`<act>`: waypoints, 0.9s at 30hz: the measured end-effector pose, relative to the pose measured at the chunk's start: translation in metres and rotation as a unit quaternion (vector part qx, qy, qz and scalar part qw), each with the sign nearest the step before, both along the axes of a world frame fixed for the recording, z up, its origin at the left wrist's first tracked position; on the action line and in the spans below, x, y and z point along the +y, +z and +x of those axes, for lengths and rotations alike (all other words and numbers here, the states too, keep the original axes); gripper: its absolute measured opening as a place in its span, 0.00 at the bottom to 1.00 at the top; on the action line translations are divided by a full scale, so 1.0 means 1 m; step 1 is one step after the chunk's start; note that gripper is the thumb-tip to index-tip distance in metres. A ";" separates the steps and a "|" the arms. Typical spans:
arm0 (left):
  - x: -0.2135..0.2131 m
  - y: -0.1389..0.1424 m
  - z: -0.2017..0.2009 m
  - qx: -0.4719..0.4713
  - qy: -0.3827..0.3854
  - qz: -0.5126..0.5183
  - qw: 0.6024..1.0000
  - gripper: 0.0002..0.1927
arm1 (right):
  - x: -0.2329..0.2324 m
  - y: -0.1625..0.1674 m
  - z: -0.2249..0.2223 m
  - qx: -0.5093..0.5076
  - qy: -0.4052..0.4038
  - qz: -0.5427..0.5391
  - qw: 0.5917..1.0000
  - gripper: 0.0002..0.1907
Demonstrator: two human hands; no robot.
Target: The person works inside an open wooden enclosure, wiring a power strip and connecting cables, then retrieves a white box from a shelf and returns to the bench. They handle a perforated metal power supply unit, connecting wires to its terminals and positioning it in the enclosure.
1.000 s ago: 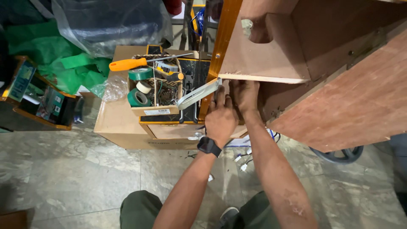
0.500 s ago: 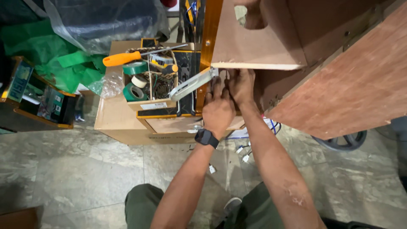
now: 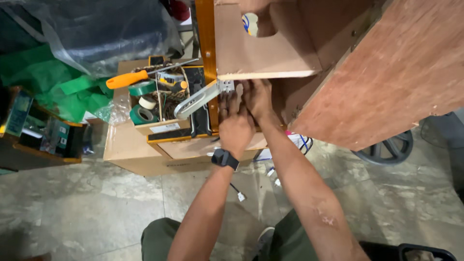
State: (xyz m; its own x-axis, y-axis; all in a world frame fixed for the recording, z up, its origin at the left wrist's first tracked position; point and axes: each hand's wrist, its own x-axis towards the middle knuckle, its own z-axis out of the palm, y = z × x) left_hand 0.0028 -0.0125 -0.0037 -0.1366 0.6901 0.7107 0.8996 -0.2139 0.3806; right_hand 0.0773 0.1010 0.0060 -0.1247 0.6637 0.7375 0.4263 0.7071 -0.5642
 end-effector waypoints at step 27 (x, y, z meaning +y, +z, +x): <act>-0.003 0.006 -0.001 -0.019 -0.020 -0.049 0.998 0.14 | -0.012 0.010 0.003 0.029 -0.010 0.014 0.999 0.08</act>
